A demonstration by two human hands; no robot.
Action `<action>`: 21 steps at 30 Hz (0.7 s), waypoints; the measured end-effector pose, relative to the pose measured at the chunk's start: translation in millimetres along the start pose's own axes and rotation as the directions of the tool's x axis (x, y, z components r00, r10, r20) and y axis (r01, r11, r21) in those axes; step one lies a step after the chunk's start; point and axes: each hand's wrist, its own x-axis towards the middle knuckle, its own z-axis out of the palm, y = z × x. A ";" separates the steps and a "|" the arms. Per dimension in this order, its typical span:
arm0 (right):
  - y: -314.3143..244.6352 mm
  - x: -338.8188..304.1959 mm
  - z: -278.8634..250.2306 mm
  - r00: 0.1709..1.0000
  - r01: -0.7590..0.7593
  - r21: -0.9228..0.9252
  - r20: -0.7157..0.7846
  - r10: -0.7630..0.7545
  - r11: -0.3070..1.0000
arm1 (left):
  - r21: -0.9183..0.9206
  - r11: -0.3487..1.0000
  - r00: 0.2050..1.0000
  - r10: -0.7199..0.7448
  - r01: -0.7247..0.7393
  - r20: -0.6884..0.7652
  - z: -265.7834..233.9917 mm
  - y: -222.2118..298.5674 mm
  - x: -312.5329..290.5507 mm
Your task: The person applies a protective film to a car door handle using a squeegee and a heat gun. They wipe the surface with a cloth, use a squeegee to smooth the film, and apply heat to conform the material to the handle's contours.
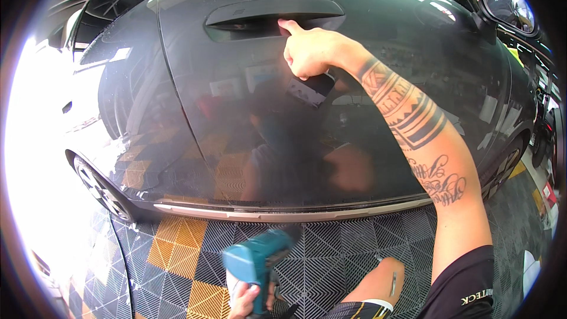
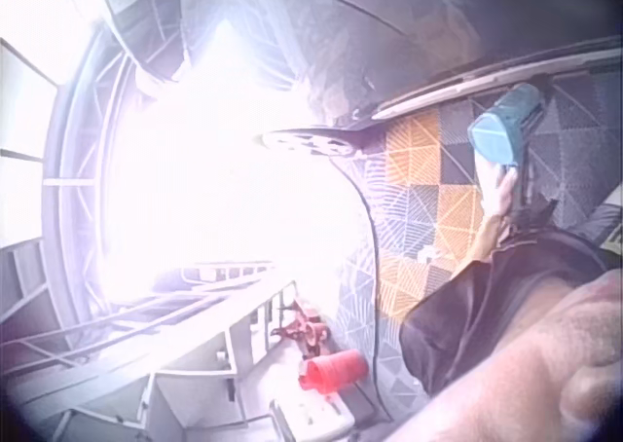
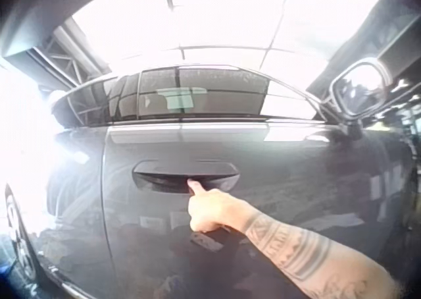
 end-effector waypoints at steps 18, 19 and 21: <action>8.4 2.9 10.0 0.999 -0.007 0.099 -0.051 0.012 0.995 | -0.002 0.524 0.508 0.826 -0.852 0.243 87.5 188.2 58.7; 6.9 1.6 8.3 0.999 -0.008 0.101 -0.042 0.012 0.995 | -0.008 0.512 0.495 0.834 -0.859 0.241 89.9 189.4 64.8; 3.5 -0.9 5.5 1.000 -0.011 0.104 -0.023 0.014 0.994 | -0.008 0.499 0.484 0.844 -0.867 0.231 95.3 189.4 71.9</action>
